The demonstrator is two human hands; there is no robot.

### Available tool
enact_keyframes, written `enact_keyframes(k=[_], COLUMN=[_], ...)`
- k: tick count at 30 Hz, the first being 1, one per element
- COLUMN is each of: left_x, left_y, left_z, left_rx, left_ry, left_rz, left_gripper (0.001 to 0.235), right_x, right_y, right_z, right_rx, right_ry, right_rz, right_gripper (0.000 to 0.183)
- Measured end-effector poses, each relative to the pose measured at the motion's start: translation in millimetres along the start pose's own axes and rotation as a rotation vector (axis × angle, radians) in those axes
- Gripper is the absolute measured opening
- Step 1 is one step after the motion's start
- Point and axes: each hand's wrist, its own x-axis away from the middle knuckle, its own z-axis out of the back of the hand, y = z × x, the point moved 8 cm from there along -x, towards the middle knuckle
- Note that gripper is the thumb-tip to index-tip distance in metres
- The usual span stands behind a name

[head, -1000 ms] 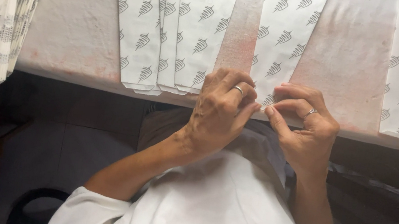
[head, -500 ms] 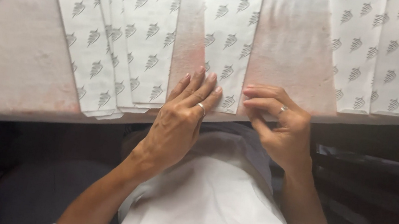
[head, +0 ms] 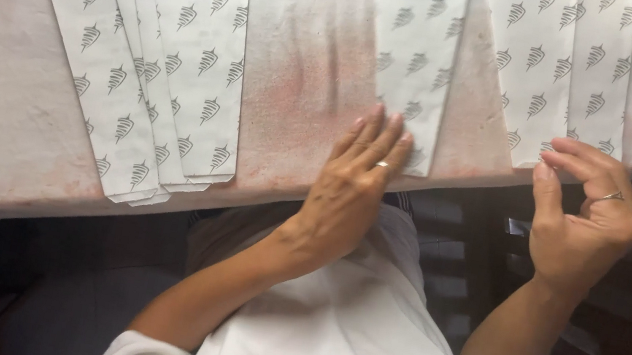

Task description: Applying glue to paper wrappers and folding them into finished products in a batch process.

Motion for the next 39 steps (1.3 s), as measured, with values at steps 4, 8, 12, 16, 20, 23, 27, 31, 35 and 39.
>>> enact_keyframes(k=[4,8,12,16,20,23,27,31,35,39], left_x=[-31,-46,-54,-54,-57,-56,-57,-53,-41,-11], left_y=[12,25,31,31,37,42,44,42,35,-3], left_z=[-32,-39,-30,-44,-55,-58,-54,-59,-25,38], left_rx=[-0.060,-0.174,-0.224,-0.164,-0.213,-0.207,-0.189,-0.207,0.003,-0.057], left_ry=[0.070,0.174,0.244,0.192,0.182,0.198,0.223,0.253,0.312,0.403], left_rz=[-0.002,-0.001,-0.009,-0.040,-0.018,0.011,0.016,-0.015,-0.036,0.016], left_gripper=[0.065,0.051,0.038,0.044,0.051,0.051,0.046,0.042,0.032,0.030], right_x=[-2,-1,-3,-4,-5,-3,-2,-2,3,14], right_y=[4,6,5,5,8,7,7,-1,-7,2], right_z=[0,-1,-3,-6,-10,-12,-17,-20,-16,-9], right_rx=[0.009,0.025,0.013,0.023,0.029,0.025,0.035,0.015,0.018,-0.036], right_ry=[0.001,-0.016,-0.024,-0.023,-0.047,-0.069,-0.077,-0.086,-0.064,-0.010], right_rz=[0.016,0.009,0.006,0.011,0.022,0.026,0.042,0.092,0.157,0.093], right_gripper=[0.011,0.011,0.011,0.011,0.012,0.012,0.011,0.009,0.005,0.010])
